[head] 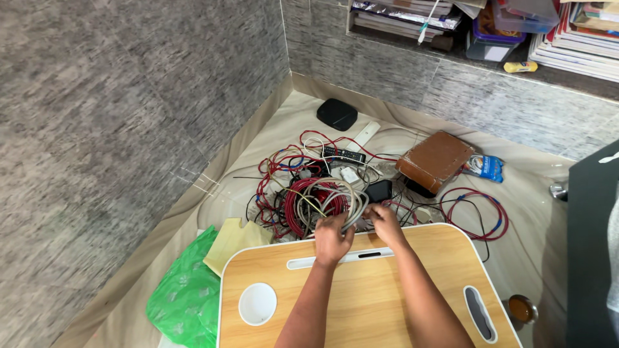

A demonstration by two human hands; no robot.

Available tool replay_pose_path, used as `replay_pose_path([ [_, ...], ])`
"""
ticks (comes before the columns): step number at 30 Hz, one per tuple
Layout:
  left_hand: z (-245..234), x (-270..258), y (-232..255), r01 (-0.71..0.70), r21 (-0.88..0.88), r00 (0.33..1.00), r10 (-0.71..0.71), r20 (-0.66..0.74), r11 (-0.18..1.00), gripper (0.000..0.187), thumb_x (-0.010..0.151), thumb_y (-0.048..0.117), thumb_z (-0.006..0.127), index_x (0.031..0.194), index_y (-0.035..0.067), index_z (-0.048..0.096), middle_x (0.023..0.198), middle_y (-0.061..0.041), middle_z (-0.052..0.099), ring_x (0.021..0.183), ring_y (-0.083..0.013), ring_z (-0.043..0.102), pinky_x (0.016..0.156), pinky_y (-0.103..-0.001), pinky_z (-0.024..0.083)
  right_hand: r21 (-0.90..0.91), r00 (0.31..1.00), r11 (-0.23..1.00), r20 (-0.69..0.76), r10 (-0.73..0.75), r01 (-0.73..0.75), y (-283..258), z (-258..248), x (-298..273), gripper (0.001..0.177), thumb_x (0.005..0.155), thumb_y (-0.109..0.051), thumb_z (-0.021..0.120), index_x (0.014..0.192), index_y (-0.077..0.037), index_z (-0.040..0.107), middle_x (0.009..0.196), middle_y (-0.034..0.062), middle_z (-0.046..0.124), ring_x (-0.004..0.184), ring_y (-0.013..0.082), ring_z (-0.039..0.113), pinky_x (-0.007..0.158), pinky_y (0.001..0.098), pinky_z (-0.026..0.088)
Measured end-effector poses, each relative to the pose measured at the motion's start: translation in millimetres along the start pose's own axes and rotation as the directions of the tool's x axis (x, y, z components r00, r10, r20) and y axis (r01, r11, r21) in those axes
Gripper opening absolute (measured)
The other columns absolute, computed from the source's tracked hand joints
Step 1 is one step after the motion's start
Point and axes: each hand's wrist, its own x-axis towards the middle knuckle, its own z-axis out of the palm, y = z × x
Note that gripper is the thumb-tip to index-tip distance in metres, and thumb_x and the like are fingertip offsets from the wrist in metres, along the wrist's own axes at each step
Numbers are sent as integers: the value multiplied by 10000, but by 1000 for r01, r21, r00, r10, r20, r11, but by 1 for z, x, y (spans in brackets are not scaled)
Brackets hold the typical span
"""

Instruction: The person gathers a tangled pile of cables and adapters from the floor and places them on a small wooden table. They then separate and coil individual cables, including a white power adapter with a yellow cord and a gray USB cable, arranging them on the table.

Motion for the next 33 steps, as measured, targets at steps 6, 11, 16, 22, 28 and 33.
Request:
replay_pose_path([
  [6,-11,4,8,-1,-67,991,10,133,998,320,881,104,674,1177,-13,706,896,-177,736,837,-355,677,820,-464,480,404,992,909,105,68,-105,-7,16,-2,203,1032,-9,567,1136,7,741,1035,80,723,886,143,597,799,320,501],
  [11,-2,0,1,-6,-169,997,18,71,986,289,904,5,550,1151,-44,693,1065,-231,704,948,-388,674,891,-455,530,635,974,740,183,136,-222,-30,17,-5,248,996,-64,562,1165,-39,741,1140,55,769,1041,166,696,918,331,534],
  [16,1,4,-32,143,-244,979,-174,-108,959,346,919,-74,496,1133,19,750,1127,-193,716,1030,-320,701,952,-402,548,684,971,690,173,163,-238,-45,24,-9,276,1006,-53,520,1201,-64,716,1190,70,756,1061,204,679,940,370,515],
  [22,-22,5,-53,391,-90,889,-402,-221,916,383,847,-50,656,1187,103,739,1183,-137,712,1049,-311,693,909,-383,553,702,985,695,162,52,-152,-39,32,-8,270,1003,-7,529,1195,-51,713,1200,90,746,1087,220,691,987,386,531],
  [28,-20,6,-43,283,-120,959,-282,26,952,508,874,36,715,1360,177,670,1361,-104,646,1224,-314,624,986,-403,524,683,987,724,160,-18,-97,-28,30,-8,254,998,-4,548,1175,-39,726,1211,95,754,1149,187,685,1069,362,503],
  [33,-21,7,-46,336,-126,939,-320,127,934,429,865,88,748,1284,158,686,1361,-80,677,1238,-302,619,1012,-388,493,659,987,747,158,-16,-93,-23,30,-8,244,997,8,581,1188,-14,731,1192,94,755,1121,182,665,1059,361,482],
])
